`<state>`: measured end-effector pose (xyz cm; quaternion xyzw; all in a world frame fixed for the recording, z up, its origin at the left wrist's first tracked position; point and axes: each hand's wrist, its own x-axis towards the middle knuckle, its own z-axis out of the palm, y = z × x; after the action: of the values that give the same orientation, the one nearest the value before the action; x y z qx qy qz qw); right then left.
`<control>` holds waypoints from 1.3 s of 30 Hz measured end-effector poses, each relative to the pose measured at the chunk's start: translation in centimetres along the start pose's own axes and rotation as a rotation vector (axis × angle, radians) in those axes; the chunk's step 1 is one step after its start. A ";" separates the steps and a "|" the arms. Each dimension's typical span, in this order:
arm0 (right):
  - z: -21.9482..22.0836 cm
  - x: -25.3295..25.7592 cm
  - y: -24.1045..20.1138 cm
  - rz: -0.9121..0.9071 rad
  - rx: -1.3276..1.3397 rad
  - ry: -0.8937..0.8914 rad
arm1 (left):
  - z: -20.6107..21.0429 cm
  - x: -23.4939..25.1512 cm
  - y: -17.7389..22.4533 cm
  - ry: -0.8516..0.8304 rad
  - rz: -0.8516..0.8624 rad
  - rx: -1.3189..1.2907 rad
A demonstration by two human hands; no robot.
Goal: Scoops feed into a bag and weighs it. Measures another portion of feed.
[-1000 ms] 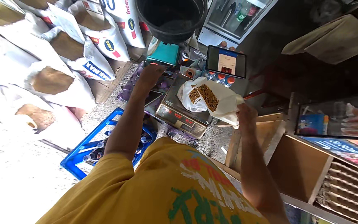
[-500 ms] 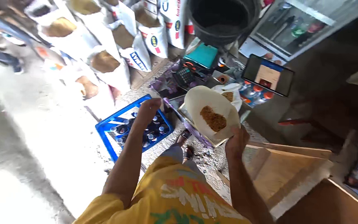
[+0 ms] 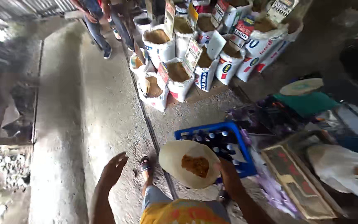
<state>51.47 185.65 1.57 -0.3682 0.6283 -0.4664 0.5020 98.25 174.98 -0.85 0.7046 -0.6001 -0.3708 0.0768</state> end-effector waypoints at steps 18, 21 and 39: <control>24.2 24.6 -9.2 0.127 0.393 0.414 | -16.1 34.8 5.9 -0.271 0.148 -0.166; 21.0 30.8 -10.3 0.165 0.421 0.543 | -15.7 41.0 15.2 -0.470 0.427 0.039; -10.6 49.9 -14.1 0.247 0.469 1.318 | 5.7 75.1 73.3 -0.491 0.968 0.168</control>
<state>29.91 137.37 1.36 0.1822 0.7216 -0.6546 0.1327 37.28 89.42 3.31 0.2447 -0.8834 -0.3977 0.0399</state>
